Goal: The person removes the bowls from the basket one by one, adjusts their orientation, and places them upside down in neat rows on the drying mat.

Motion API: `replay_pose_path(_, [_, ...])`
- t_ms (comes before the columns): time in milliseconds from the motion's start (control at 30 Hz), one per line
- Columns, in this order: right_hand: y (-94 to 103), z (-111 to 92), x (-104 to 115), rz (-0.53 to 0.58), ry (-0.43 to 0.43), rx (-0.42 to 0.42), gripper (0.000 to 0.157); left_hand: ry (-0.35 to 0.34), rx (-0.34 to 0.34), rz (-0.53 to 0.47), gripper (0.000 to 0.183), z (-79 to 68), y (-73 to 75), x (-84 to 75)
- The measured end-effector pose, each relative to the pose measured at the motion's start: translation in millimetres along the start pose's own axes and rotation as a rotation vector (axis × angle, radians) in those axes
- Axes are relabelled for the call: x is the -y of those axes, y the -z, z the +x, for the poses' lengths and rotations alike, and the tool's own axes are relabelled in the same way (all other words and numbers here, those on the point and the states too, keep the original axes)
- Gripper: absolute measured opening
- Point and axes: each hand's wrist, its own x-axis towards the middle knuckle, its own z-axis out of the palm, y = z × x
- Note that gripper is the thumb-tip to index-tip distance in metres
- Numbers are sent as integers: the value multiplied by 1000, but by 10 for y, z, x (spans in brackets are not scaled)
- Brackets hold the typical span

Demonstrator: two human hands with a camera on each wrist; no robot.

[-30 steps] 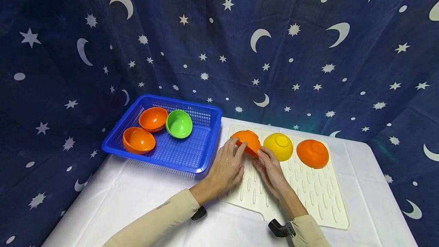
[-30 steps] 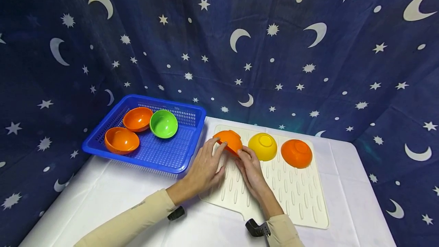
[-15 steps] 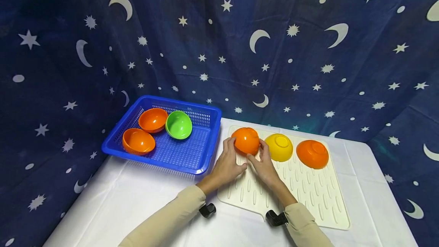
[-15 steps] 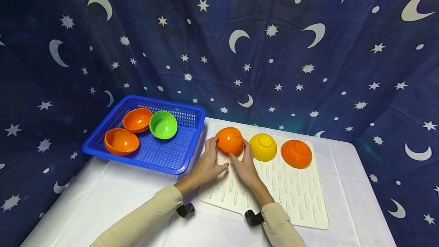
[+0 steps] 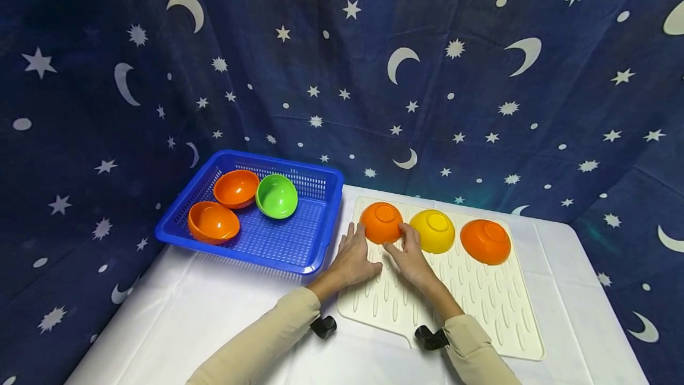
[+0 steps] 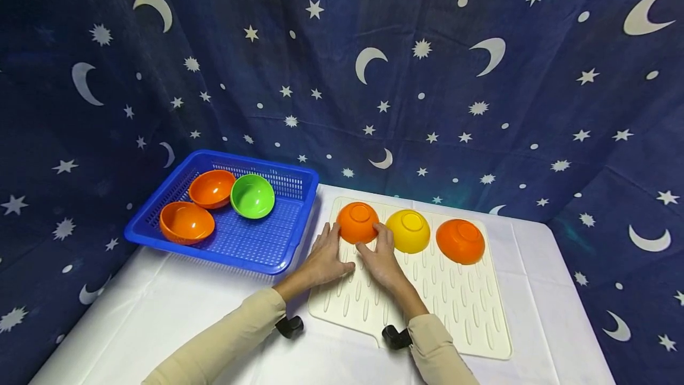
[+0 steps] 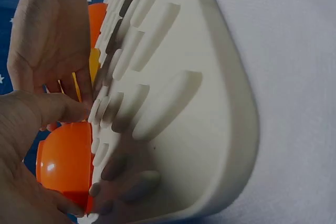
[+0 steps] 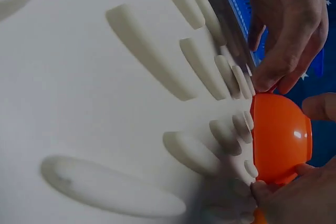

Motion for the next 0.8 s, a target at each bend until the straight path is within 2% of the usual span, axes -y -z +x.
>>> replay_pose_path(67, [1,-16,2,-71,7,16,75,-9,32,45,100,3,10,8])
replay_pose_path(233, [37,-38,-21,-217,40,91,86,-33,53,108,97,33,21,34])
replay_pose_path(367, [83,-22,-29,-285,62,131,93,-43,84,159,98,61,24,23])
replay_pose_path(500, [128,-6,-36,-291,75,138,91,-42,90,168,98,66,32,0])
replay_pose_path(667, [188,-56,-77,-216,93,104,81,-53,51,167,98,16,24,-6])
replay_pose_path(800, [281,-224,-87,-196,127,41,72,-137,10,251,97,-80,35,-71])
